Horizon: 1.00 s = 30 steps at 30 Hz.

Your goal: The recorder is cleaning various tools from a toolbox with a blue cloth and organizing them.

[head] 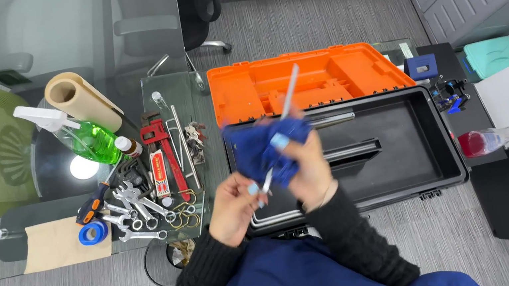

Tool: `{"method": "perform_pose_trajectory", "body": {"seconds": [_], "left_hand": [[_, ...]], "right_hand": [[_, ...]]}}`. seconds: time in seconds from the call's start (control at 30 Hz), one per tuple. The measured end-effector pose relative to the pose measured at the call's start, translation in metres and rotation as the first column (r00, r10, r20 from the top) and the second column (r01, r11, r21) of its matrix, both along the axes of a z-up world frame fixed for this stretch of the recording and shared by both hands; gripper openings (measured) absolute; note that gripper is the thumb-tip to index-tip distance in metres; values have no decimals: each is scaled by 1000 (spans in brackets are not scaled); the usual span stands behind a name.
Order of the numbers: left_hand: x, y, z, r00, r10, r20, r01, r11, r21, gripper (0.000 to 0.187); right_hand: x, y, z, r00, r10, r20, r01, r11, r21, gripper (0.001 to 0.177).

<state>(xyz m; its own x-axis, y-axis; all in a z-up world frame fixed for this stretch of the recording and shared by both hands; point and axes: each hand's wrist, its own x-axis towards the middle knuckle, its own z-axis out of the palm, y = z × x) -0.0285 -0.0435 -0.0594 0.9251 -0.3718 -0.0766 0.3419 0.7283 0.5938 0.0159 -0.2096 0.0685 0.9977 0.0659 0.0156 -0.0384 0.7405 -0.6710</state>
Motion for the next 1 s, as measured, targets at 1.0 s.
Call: {"method": "perform_pose_trajectory", "body": {"seconds": [1.0], "left_hand": [[4,6,47,932,259,-255,-242,965,97,37]], "right_hand": [[-34,24,-9,996,6,84,22,944,-330,96]]}}
